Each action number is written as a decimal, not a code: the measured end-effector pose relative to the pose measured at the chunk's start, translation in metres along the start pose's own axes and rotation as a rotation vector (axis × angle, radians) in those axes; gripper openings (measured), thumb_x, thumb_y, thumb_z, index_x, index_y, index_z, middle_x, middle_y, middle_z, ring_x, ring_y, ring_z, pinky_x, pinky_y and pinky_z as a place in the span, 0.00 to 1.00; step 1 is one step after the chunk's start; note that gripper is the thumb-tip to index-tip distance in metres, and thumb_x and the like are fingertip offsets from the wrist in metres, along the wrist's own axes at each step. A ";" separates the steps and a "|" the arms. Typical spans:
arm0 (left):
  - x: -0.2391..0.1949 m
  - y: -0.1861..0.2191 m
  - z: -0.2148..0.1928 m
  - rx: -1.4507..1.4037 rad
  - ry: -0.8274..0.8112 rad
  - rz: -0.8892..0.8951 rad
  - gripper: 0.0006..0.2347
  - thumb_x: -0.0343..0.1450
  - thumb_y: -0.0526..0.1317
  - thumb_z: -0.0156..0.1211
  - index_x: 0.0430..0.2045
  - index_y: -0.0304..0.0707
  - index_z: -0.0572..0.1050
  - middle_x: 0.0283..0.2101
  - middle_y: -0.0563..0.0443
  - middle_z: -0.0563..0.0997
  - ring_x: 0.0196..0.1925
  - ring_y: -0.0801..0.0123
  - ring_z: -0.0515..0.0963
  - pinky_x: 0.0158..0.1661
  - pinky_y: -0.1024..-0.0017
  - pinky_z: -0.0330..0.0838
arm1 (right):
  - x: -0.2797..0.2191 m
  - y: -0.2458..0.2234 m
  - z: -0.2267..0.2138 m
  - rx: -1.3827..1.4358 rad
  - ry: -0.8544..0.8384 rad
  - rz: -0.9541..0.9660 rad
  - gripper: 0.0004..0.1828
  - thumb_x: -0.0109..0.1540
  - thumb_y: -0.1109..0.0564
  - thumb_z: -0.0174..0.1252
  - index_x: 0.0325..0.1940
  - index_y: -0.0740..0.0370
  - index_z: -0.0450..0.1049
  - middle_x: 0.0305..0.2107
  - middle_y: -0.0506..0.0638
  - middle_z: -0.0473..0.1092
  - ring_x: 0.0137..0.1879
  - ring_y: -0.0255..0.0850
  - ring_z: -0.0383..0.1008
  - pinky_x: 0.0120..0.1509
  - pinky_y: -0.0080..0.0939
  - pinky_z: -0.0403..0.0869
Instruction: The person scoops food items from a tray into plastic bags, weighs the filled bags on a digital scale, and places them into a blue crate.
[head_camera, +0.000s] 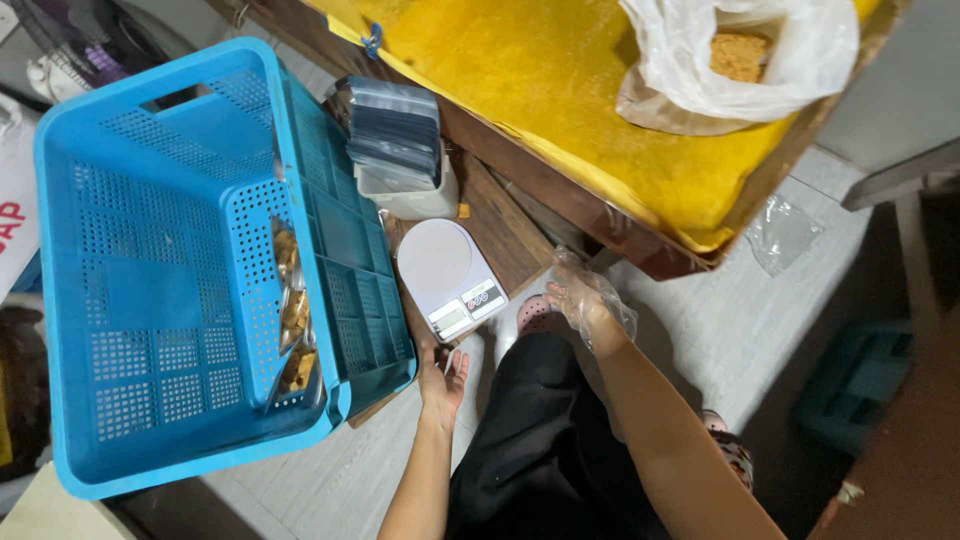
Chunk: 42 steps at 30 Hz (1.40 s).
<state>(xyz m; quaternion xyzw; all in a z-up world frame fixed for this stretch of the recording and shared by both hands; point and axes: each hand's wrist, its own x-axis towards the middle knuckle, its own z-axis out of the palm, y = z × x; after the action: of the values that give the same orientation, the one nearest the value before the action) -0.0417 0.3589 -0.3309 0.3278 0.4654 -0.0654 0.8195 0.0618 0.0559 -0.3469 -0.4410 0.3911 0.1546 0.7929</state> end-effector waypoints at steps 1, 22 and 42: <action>0.006 -0.002 -0.002 -0.061 0.095 -0.054 0.22 0.75 0.55 0.57 0.59 0.43 0.68 0.53 0.49 0.70 0.52 0.56 0.70 0.55 0.53 0.72 | 0.005 0.002 -0.003 -0.017 0.027 0.009 0.33 0.63 0.46 0.61 0.72 0.49 0.62 0.65 0.50 0.63 0.56 0.51 0.73 0.50 0.50 0.79; 0.034 -0.004 -0.008 -0.251 0.287 0.003 0.19 0.78 0.50 0.45 0.62 0.49 0.68 0.62 0.50 0.73 0.60 0.56 0.74 0.59 0.50 0.74 | 0.041 0.010 0.011 0.288 -0.012 0.019 0.26 0.66 0.54 0.46 0.69 0.51 0.69 0.58 0.46 0.73 0.55 0.37 0.77 0.43 0.41 0.79; -0.002 -0.007 -0.021 -0.159 0.213 -0.002 0.19 0.79 0.51 0.41 0.63 0.49 0.66 0.63 0.49 0.73 0.60 0.56 0.75 0.56 0.54 0.75 | -0.004 0.047 -0.008 0.325 0.021 -0.159 0.18 0.69 0.55 0.49 0.63 0.53 0.71 0.48 0.55 0.74 0.35 0.45 0.73 0.27 0.41 0.71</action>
<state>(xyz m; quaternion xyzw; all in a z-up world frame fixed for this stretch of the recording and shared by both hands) -0.0609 0.3654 -0.3396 0.2663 0.5539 0.0062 0.7888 0.0275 0.0759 -0.3729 -0.3379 0.3832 0.0216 0.8594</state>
